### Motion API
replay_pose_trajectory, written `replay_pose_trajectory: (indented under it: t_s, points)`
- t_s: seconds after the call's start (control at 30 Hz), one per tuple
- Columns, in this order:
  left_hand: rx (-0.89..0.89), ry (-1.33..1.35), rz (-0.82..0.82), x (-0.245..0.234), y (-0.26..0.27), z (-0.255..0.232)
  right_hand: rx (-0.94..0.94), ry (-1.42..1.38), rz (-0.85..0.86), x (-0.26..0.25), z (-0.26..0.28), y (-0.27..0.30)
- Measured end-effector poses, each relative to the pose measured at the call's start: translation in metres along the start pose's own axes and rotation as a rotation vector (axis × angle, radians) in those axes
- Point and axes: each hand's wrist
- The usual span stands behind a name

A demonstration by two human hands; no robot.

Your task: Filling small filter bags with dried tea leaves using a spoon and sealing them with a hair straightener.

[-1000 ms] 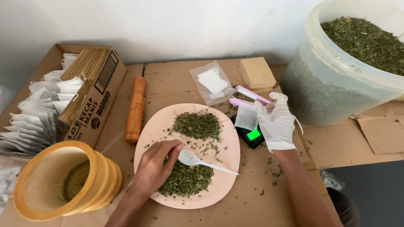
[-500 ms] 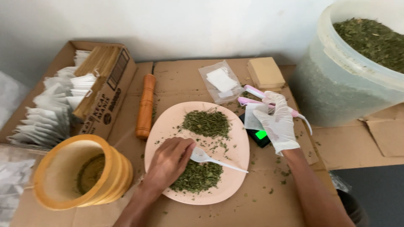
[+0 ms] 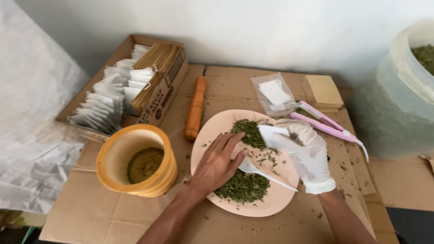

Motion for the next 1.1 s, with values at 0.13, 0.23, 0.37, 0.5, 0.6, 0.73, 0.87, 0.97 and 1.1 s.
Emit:
replay_pose_trajectory:
  t_s: [0.13,0.23,0.37,0.5,0.6,0.73,0.87,0.97,1.1]
  points:
    - [-0.286,0.585,0.085,-0.008,-0.003,0.005,0.054,0.095,0.148,0.041,0.026,-0.009]
    - [-0.298,0.709,-0.037,0.004,0.002,0.016,0.105,0.157,0.237,0.060,0.043,-0.012]
    - [-0.301,0.648,-0.218,0.001,-0.001,0.013,0.169,0.236,0.353,0.067,0.061,-0.015]
    - [-0.272,0.478,-0.270,-0.023,-0.002,-0.002,0.201,0.284,0.430,0.073,0.085,-0.024]
    - [-0.234,0.289,-0.283,-0.074,-0.012,-0.012,0.243,0.359,0.493,0.079,0.106,-0.043]
    - [-0.280,0.039,-0.179,-0.128,-0.013,0.025,0.352,0.477,0.610,0.104,0.132,-0.054]
    - [-0.370,-0.032,-0.058,-0.181,-0.020,0.079,0.269,0.541,0.714,0.146,0.153,-0.076]
    - [-0.310,-0.029,-0.077,-0.207,-0.008,0.120,0.078,0.286,0.573,0.181,0.115,-0.106]
    - [-0.354,-0.095,-0.064,-0.228,0.000,0.158,0.059,0.339,0.640,0.233,0.084,-0.137]
Point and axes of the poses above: each hand's wrist, its own y-axis away from the middle knuckle, its own x-axis out of the palm, z = x × y, and after that the axes turned 12 degrees about z, right-handed
